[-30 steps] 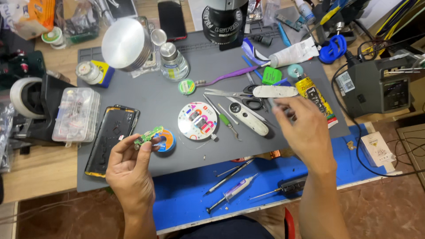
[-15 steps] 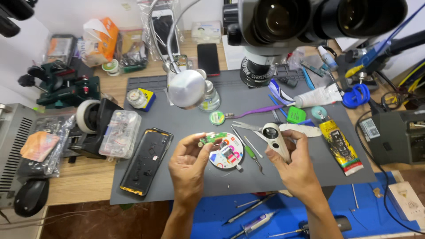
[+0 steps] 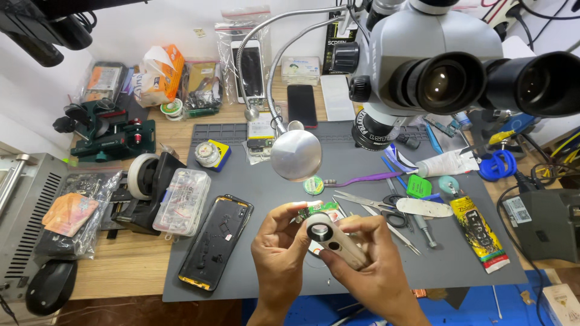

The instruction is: The person works on a small green circuit board, using a green-handled tool to scrape or clean its surface. They then use a handheld magnifying glass to inspect the board closely. Later, they apply a substance from a small black bottle onto the board and spread it with a cotton swab.

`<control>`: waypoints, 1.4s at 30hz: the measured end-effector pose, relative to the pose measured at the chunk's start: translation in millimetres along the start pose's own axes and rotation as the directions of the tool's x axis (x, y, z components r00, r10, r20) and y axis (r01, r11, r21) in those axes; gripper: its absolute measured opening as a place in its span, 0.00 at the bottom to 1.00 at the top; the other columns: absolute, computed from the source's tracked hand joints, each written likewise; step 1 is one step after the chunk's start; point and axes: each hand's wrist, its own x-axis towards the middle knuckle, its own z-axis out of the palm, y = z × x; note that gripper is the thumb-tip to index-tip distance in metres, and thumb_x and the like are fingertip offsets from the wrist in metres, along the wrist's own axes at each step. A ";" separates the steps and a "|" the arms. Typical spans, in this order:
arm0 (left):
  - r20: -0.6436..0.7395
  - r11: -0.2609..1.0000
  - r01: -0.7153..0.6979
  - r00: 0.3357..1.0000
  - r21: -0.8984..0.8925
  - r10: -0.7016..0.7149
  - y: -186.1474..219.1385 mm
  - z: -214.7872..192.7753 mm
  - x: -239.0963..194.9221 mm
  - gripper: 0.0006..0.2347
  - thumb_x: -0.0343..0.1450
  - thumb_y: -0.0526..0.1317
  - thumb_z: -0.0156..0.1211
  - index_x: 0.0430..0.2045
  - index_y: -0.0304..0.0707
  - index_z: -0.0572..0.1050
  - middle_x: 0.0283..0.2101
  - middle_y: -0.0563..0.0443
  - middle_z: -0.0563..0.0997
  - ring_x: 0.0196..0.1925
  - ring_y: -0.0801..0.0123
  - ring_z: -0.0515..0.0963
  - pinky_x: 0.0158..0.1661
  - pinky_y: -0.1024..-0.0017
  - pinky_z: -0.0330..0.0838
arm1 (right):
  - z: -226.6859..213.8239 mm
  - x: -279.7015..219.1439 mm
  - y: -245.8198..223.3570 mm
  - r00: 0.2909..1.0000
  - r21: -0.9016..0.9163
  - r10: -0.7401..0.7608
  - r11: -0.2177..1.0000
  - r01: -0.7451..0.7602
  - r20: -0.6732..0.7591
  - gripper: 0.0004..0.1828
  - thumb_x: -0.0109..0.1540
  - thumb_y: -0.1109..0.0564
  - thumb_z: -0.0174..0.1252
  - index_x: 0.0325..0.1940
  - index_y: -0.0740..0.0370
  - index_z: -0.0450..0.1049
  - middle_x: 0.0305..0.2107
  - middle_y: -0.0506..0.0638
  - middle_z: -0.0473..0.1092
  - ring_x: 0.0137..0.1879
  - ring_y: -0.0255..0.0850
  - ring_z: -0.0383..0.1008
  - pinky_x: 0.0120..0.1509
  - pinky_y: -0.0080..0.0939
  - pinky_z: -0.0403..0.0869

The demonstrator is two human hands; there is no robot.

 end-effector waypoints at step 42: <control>-0.072 0.989 0.118 0.989 -0.093 -0.125 -26.1 -12.0 34.4 0.10 0.68 0.24 0.65 0.42 0.25 0.78 0.46 0.29 0.87 0.47 0.56 0.88 0.51 0.66 0.82 | 14.0 22.5 26.0 0.990 -0.121 0.006 0.992 -0.023 -0.138 0.25 0.56 0.57 0.71 0.53 0.59 0.68 0.41 0.55 0.80 0.47 0.40 0.85 0.50 0.37 0.80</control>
